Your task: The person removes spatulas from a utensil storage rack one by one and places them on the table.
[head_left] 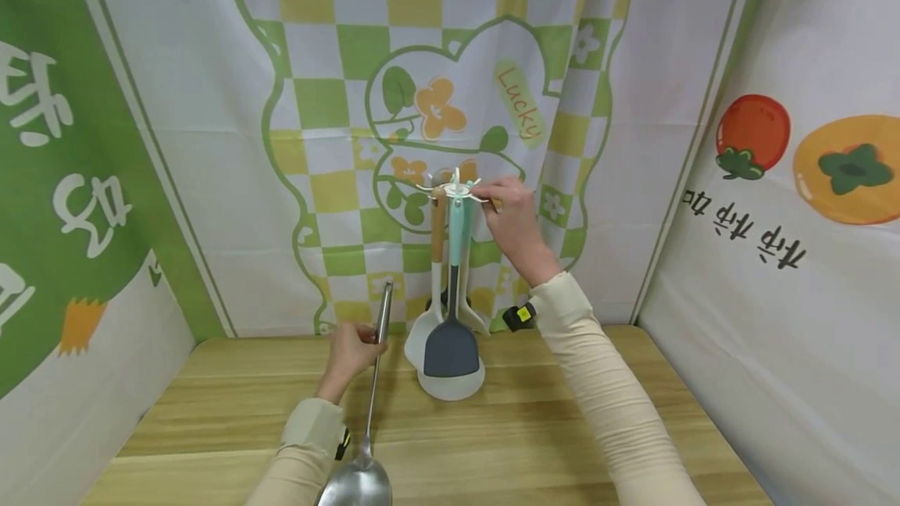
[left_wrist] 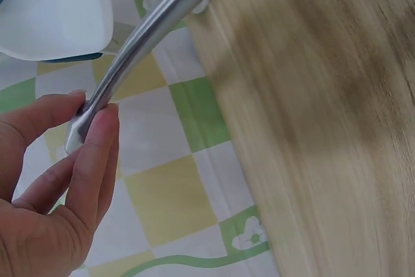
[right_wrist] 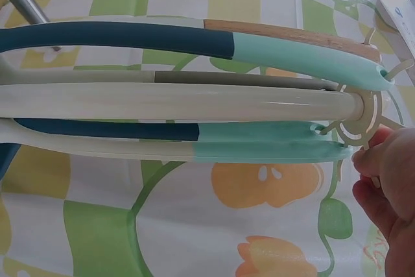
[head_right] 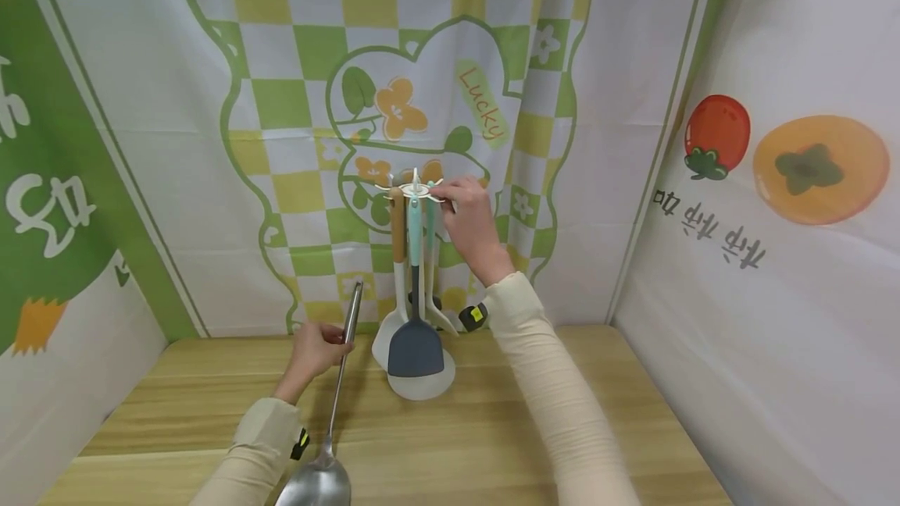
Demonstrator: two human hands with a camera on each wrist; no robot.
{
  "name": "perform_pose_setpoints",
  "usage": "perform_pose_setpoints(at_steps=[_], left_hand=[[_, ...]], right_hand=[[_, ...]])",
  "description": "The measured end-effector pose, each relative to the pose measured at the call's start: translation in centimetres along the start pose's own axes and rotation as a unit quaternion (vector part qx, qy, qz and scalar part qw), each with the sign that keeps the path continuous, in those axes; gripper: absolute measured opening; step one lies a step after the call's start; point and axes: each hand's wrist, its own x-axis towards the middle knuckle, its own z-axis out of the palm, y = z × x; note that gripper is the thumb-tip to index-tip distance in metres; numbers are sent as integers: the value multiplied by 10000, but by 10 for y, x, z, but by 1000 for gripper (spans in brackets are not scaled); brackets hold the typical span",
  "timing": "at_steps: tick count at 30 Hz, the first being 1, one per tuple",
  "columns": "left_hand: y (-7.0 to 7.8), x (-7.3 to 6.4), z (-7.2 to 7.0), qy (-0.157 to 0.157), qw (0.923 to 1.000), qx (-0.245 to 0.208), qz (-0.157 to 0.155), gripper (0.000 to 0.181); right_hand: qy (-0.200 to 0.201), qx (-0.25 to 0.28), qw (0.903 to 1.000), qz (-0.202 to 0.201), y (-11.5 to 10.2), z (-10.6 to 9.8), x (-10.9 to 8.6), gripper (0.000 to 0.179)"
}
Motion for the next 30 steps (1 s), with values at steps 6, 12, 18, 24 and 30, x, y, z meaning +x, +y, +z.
perform_pose_setpoints(at_steps=[6, 12, 18, 24, 30], left_hand=[[-5, 1, 3, -129, 9998, -5, -164, 11], [-9, -2, 4, -388, 9984, -28, -405, 16], [-15, -4, 5, -411, 9982, 304, -329, 10], [-17, -6, 6, -267, 9989, 365, -147, 10], [-22, -7, 6, -362, 9985, 352, -192, 14]], right_hand=[[-21, 15, 10000, 41, 0, 0, 1, 15], [-129, -8, 9998, 150, -1, -1, 0, 15], [-159, 3, 9997, 208, -2, -1, 0, 16], [-144, -5, 9997, 185, -1, 0, 0, 16], [-141, -10, 9998, 149, -1, 0, 0, 15]])
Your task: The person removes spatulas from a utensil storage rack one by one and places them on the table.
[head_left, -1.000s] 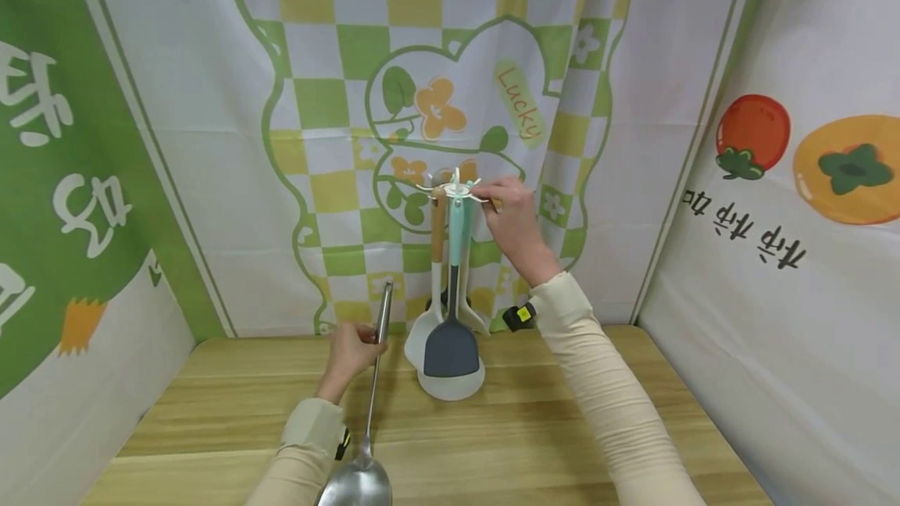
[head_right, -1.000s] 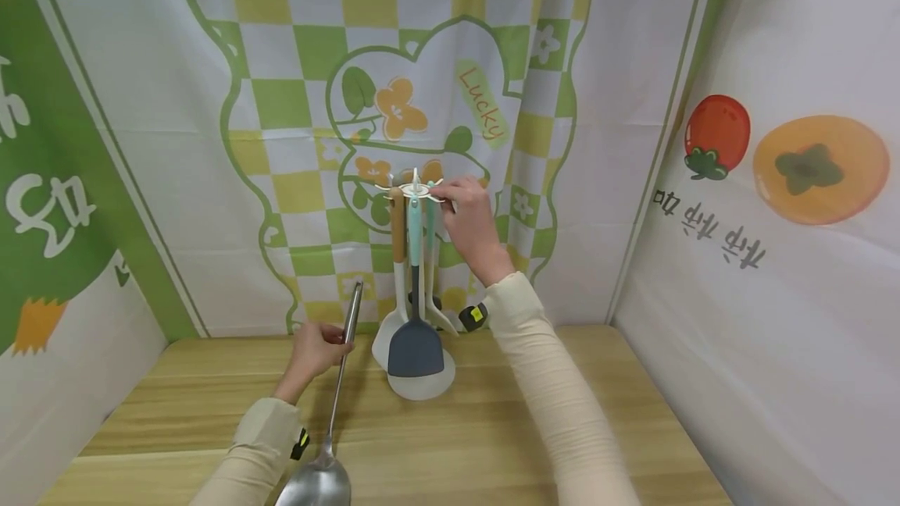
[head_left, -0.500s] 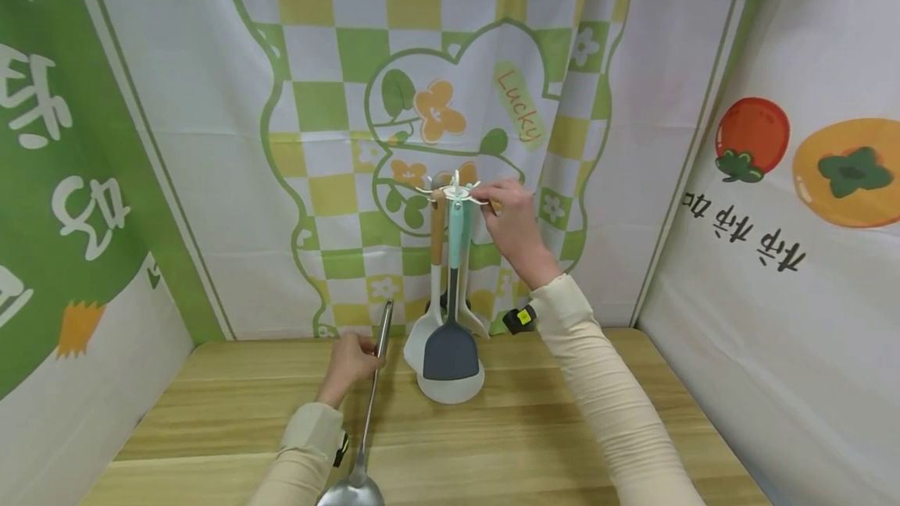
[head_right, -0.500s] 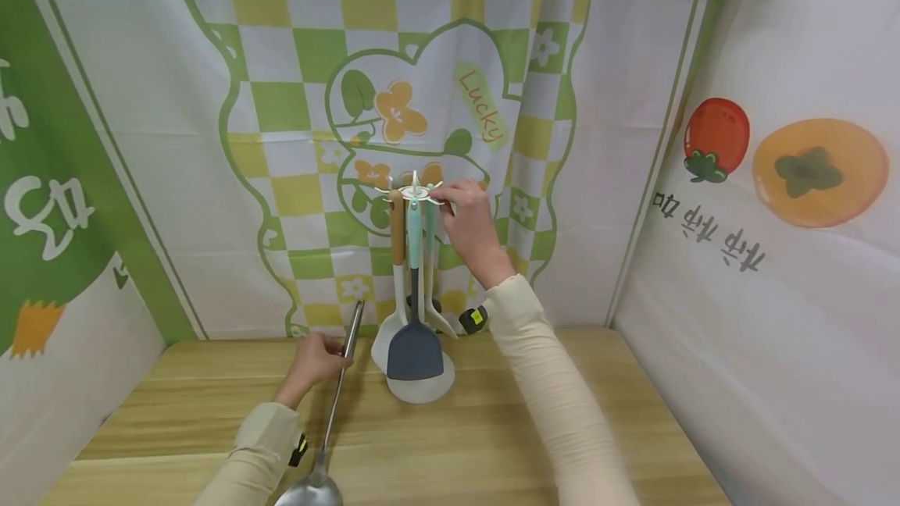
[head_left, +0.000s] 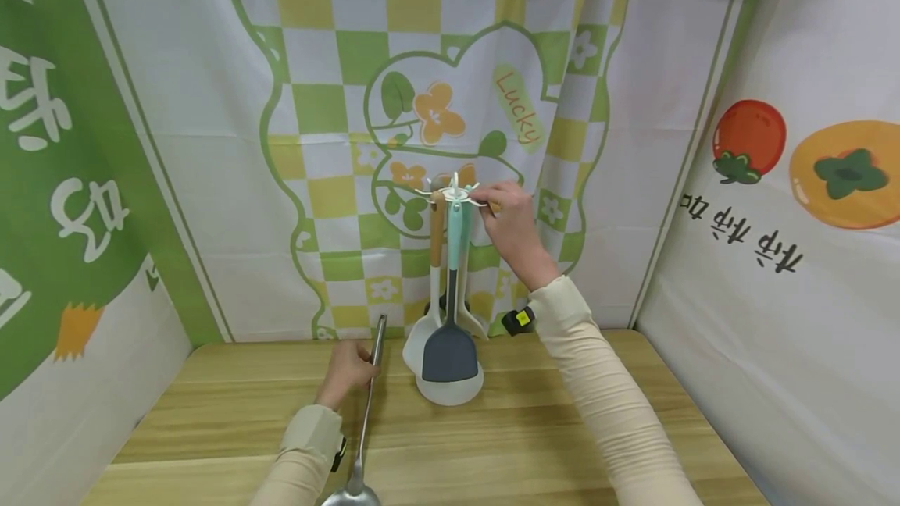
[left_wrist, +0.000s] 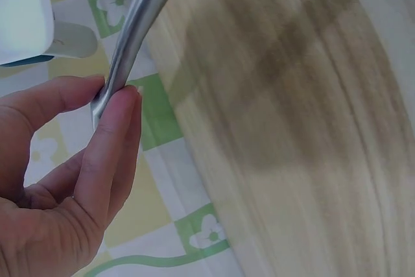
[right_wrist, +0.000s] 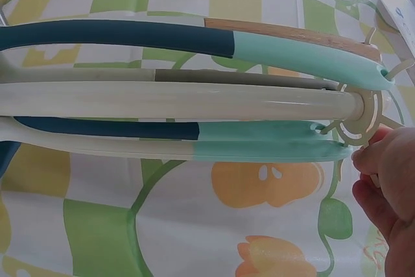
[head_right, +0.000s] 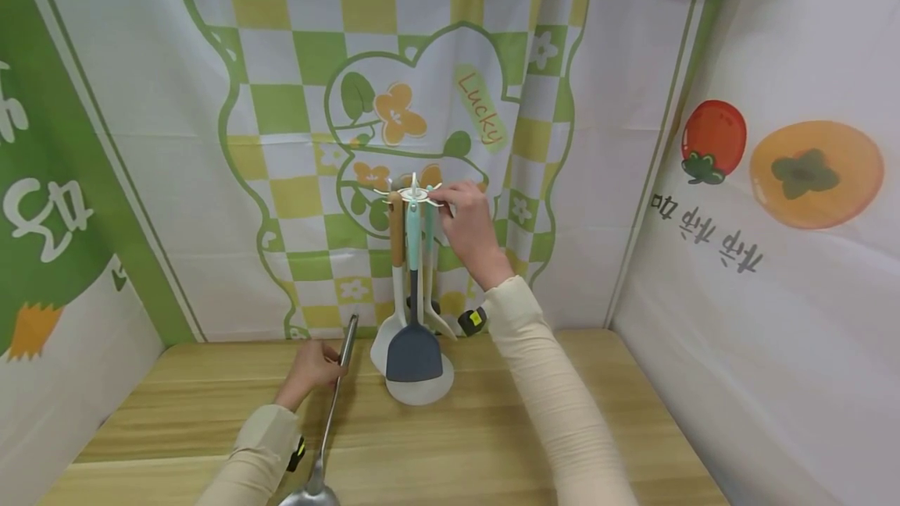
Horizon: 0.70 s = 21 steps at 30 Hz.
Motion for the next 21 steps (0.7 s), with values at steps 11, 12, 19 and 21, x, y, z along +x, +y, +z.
perform_pose_setpoints(at_steps=[11, 12, 19, 21], left_hand=[[-13, 1, 5, -316, 9988, -71, -357, 21], [-14, 1, 5, -363, 9985, -63, -398, 22], [-21, 5, 10, -523, 9965, -113, -643, 26], [-22, 5, 10, -528, 9964, -123, -647, 26]], right_hand=[[-40, -15, 10000, 58, 0, 0, 2, 14], [-49, -12, 10000, 68, -1, 0, 1, 15], [-62, -2, 10000, 78, -1, 0, 1, 14], [-51, 1, 10000, 61, -1, 0, 1, 14]])
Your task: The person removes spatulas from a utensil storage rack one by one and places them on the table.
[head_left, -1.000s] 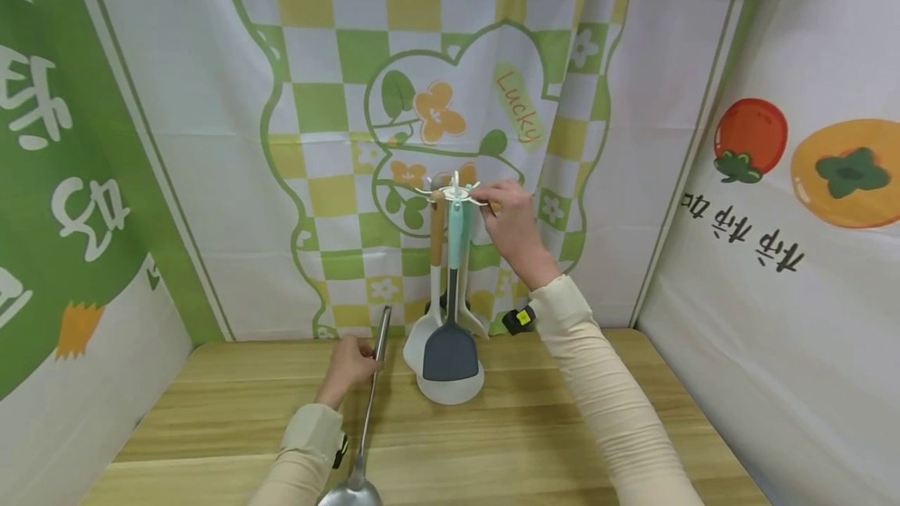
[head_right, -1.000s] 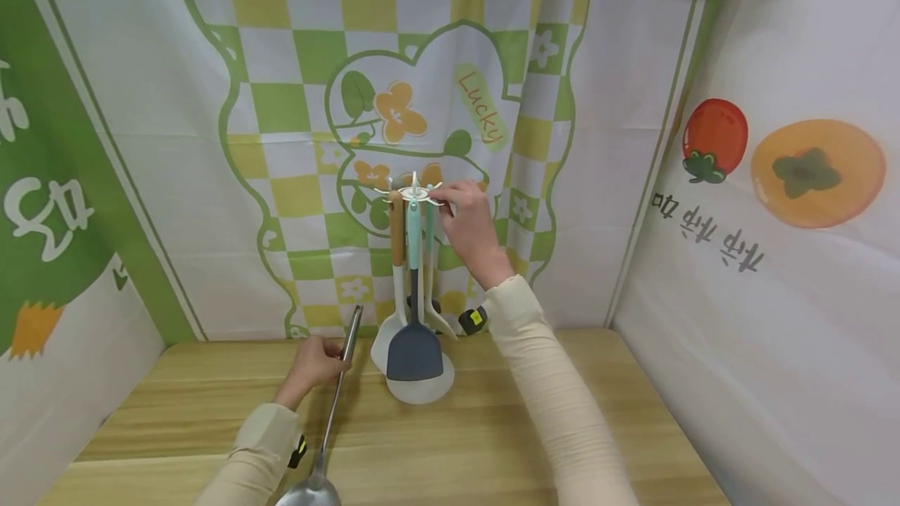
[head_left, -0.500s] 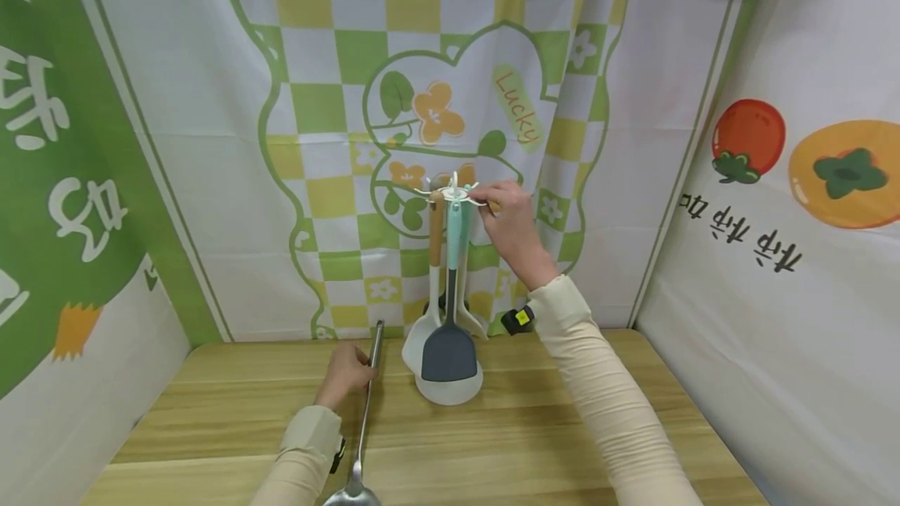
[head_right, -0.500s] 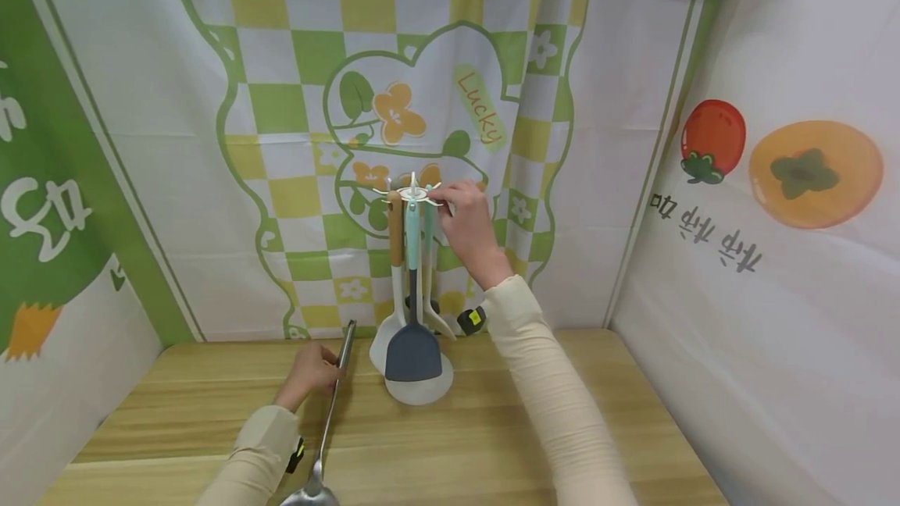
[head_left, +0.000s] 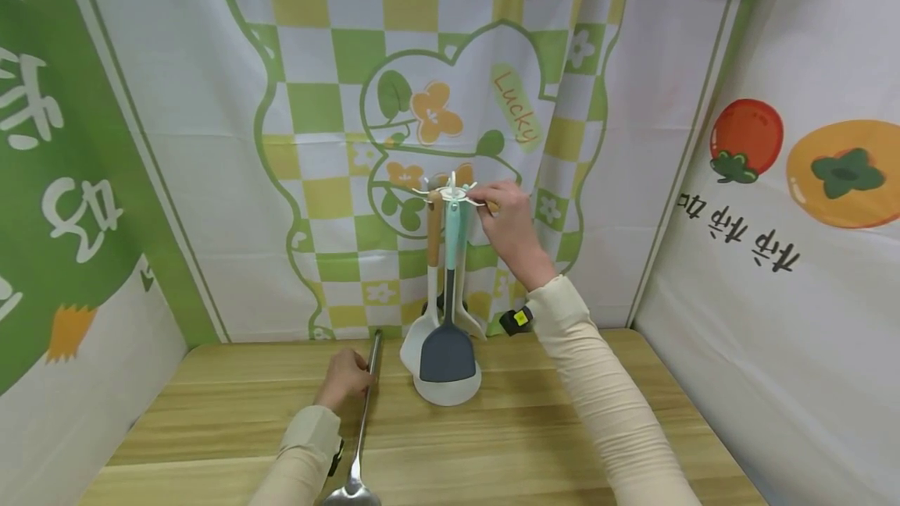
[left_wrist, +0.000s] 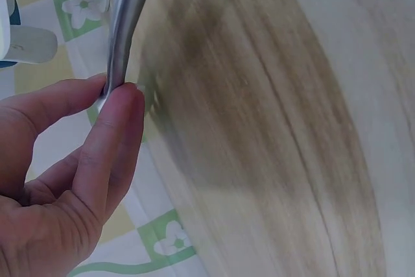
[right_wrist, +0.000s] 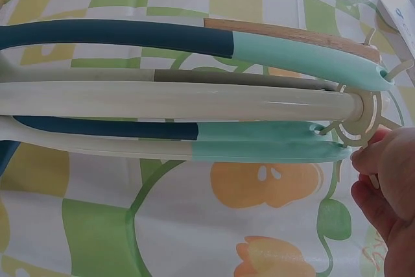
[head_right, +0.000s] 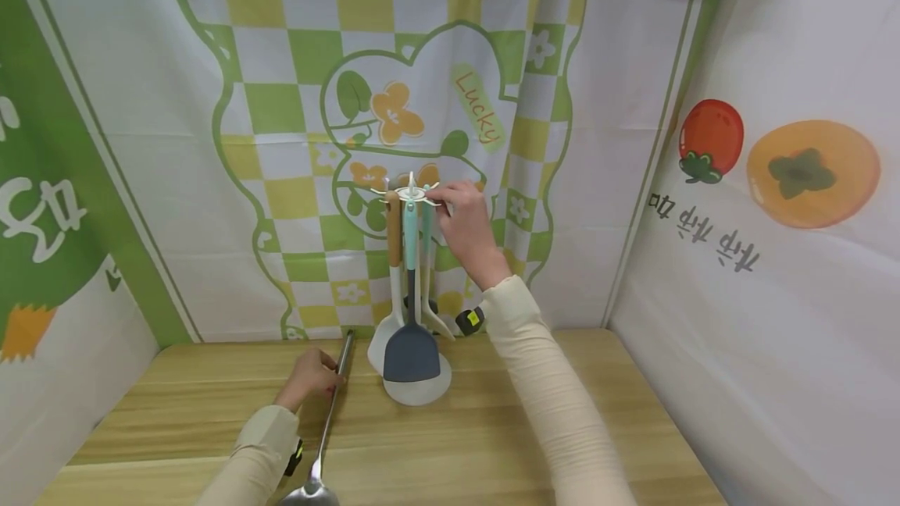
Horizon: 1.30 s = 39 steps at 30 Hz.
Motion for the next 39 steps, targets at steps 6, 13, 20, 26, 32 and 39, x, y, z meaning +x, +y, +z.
perform_pose_setpoints(at_steps=[6, 13, 20, 26, 32, 39], left_hand=[[0, 0, 1, -7, 9999, 121, 99, 20], [0, 1, 1, -157, 9994, 238, -205, 30], [-4, 5, 2, -162, 9994, 179, -239, 31], [-5, 4, 0, -146, 9995, 31, -278, 32], [2, 1, -6, -37, 9995, 260, -152, 32], [17, 1, -15, 187, 9978, 455, 443, 30]], right_hand=[[10, -22, 10000, -41, 1, 0, 0, 15], [10, -19, 10000, -19, 2, 1, -1, 17], [64, -6, 10000, -58, 1, -1, 0, 17], [7, 15, 10000, -45, -1, -1, 0, 16], [28, 7, 10000, -65, -2, 0, -1, 17], [271, 20, 9992, -287, -3, -1, -2, 14]])
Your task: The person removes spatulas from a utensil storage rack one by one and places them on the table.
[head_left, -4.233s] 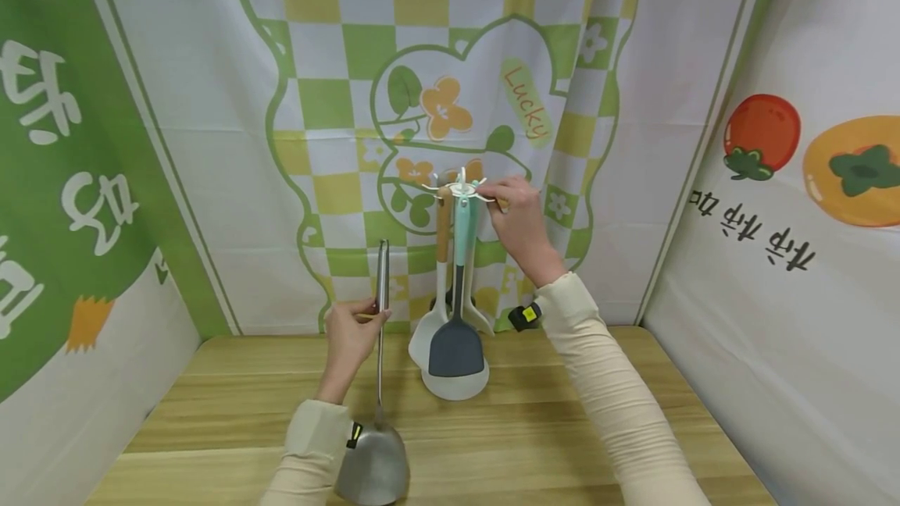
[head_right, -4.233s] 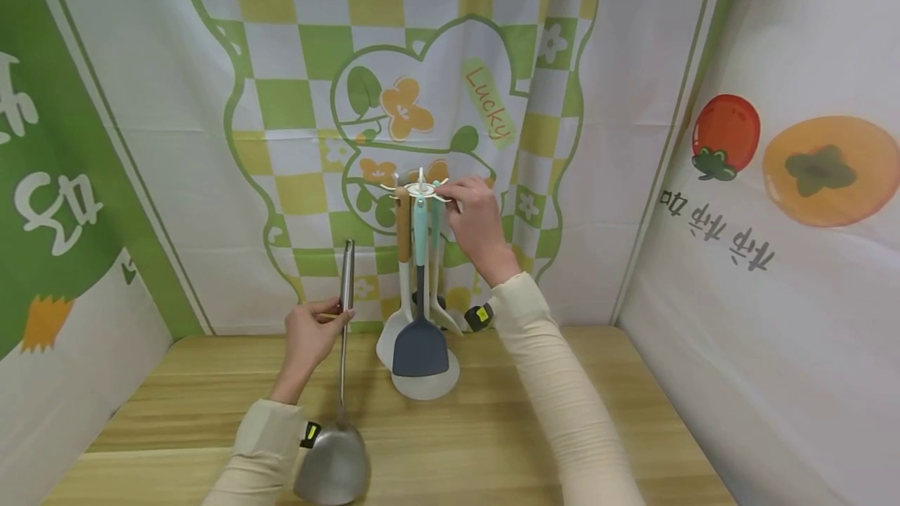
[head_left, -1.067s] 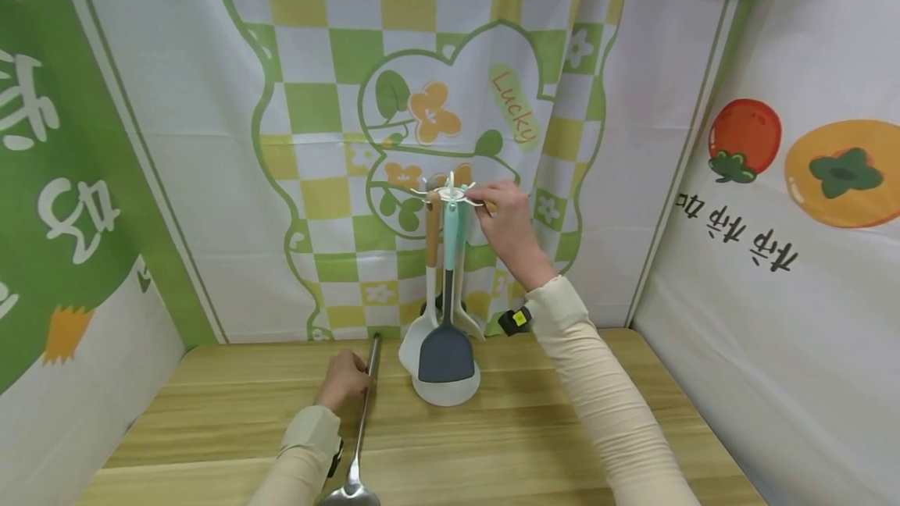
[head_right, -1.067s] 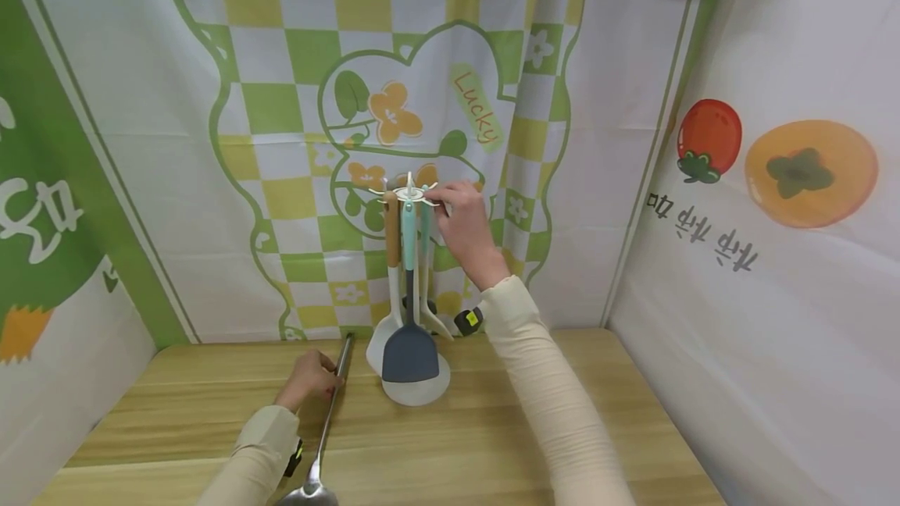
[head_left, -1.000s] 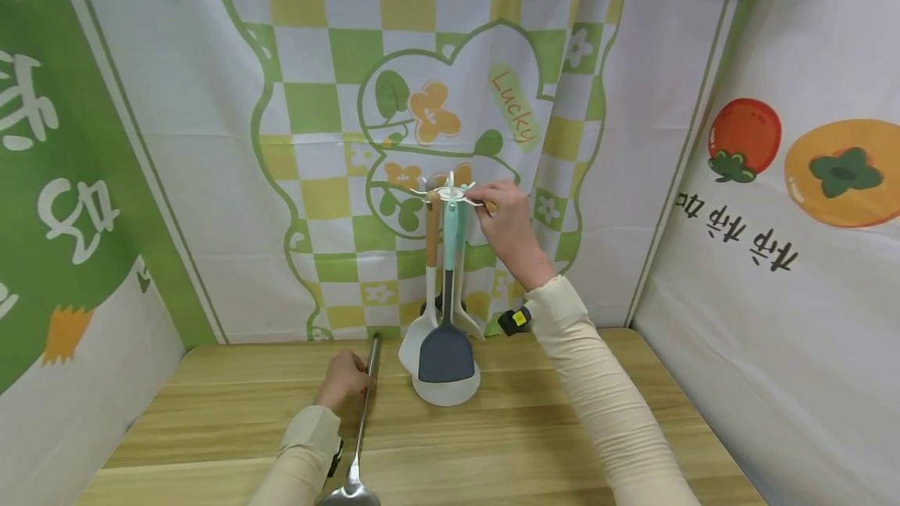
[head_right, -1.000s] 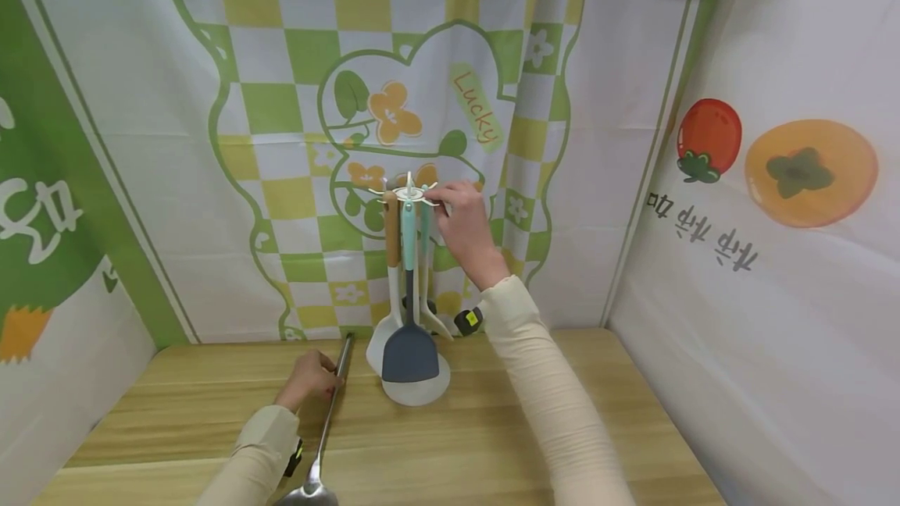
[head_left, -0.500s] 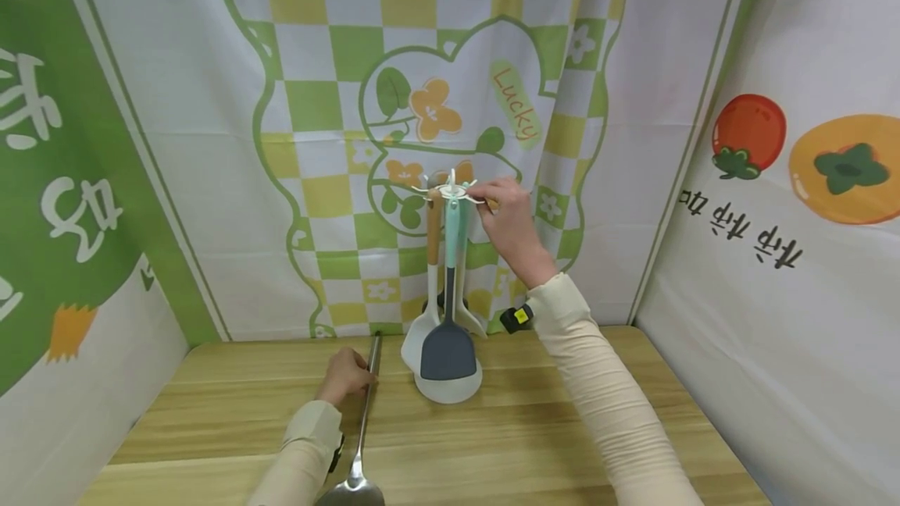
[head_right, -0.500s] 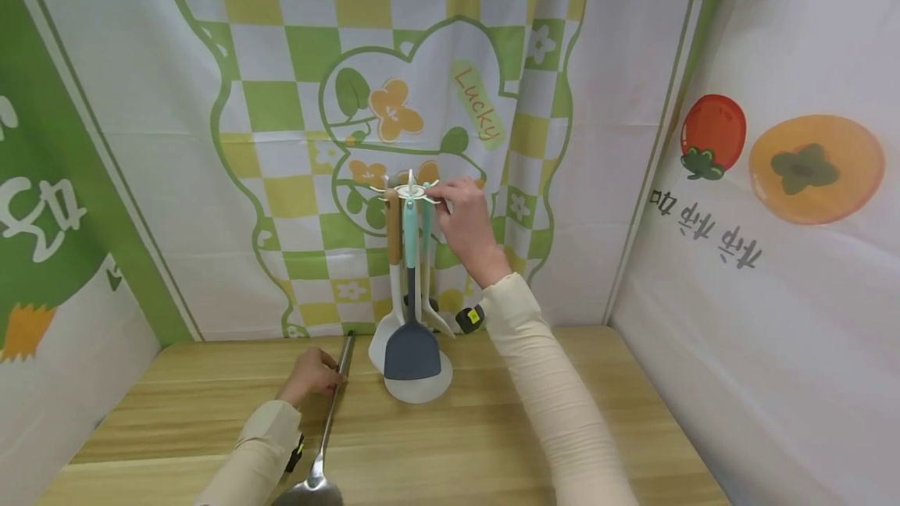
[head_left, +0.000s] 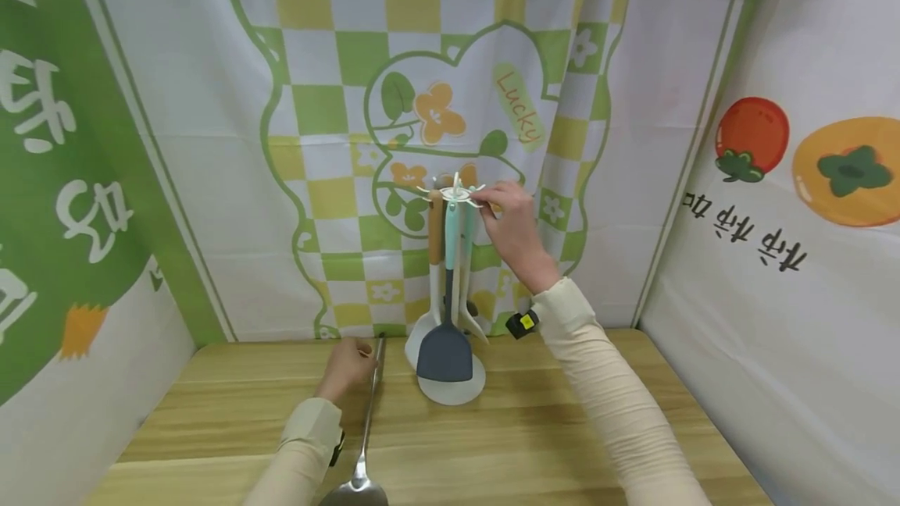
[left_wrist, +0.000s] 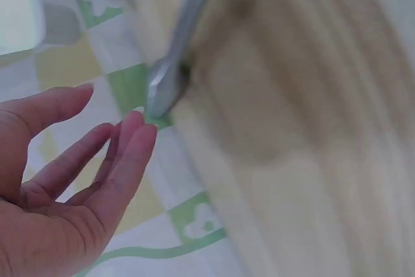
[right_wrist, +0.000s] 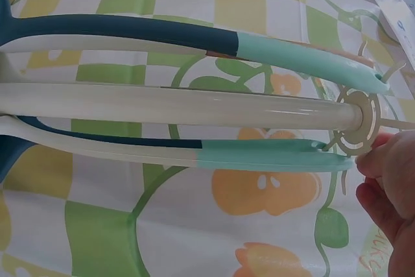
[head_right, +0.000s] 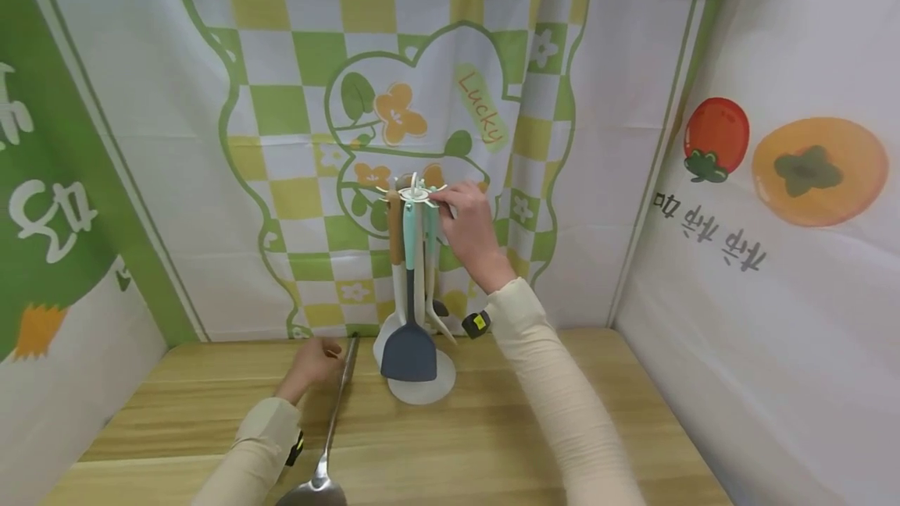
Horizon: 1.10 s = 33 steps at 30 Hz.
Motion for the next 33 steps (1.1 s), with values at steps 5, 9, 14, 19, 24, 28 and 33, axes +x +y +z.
perform_pose_setpoints(at_steps=[5, 9, 14, 19, 24, 28, 33], left_hand=[[19, 9, -6, 371, 9976, -366, 460, 24], [42, 13, -9, 779, 9892, -876, 874, 24], [73, 14, -13, 1253, 9696, -1476, 1494, 25], [96, 16, -17, 1434, 9554, -1885, 1765, 26], [118, 18, -22, 1373, 9444, -2314, 1890, 27], [132, 21, -24, 1242, 9396, -2567, 1894, 31], [146, 27, -23, 1132, 9347, -2799, 1874, 36]], right_hand=[[106, 21, 9999, -129, 0, -1, -1, 13], [145, 8, 9996, -227, 1, -2, -2, 13], [269, 165, 9990, -321, 1, -2, -2, 11], [441, 365, 9977, -367, -1, -2, -6, 11], [661, 460, 9960, -388, -2, 0, -11, 24], [763, 527, 9955, -201, 0, 1, -12, 38], [300, 500, 9978, 312, 5, 3, -12, 44]])
